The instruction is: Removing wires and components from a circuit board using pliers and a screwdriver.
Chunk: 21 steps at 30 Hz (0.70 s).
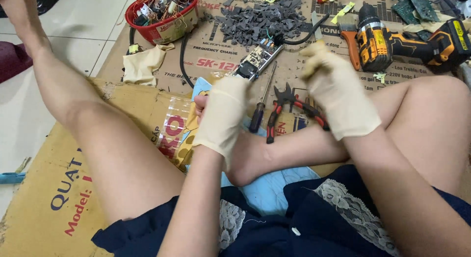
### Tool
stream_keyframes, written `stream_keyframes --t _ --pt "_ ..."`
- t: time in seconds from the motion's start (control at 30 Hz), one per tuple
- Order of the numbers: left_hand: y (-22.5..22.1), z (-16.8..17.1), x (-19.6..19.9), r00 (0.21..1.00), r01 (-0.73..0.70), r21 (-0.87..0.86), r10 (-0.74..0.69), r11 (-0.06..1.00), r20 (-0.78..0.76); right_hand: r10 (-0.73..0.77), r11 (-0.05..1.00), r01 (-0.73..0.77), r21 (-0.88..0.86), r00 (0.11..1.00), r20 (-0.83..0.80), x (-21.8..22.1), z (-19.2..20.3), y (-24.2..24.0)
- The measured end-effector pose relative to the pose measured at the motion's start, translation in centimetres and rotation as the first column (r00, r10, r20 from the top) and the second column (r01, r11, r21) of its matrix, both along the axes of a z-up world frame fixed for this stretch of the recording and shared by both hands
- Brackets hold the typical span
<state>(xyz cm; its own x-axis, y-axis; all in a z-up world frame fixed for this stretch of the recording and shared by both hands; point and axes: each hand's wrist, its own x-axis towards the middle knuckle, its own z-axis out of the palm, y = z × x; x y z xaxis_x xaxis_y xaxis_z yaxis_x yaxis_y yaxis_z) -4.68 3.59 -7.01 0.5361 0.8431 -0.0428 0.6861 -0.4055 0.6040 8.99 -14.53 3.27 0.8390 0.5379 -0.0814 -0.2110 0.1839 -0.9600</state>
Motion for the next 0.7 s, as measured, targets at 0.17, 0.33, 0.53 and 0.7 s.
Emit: stream_keyframes --t 0.17,0.33,0.53,0.7 --pt "5.9 -6.3 2.3 0.887 0.414 0.318 -0.299 0.853 -0.352 -0.084 0.767 0.381 0.516 0.857 -0.508 4.6 -0.7 -3.9" --pt "-1.1 5.5 -0.2 0.979 0.201 -0.151 -0.203 0.968 -0.002 -0.031 0.901 0.125 0.415 0.973 -0.227 -0.8 2.9 -0.1" --pt "-3.0 9.0 -1.2 0.837 0.425 0.054 -0.415 0.904 0.357 0.203 0.96 -0.005 -0.278 0.698 0.687 -4.8 -3.5 1.9" --pt "-1.3 5.5 0.9 0.864 0.351 -0.177 -0.244 0.92 0.441 0.197 0.921 0.05 -0.385 0.795 0.574 -7.0 -3.8 1.7"
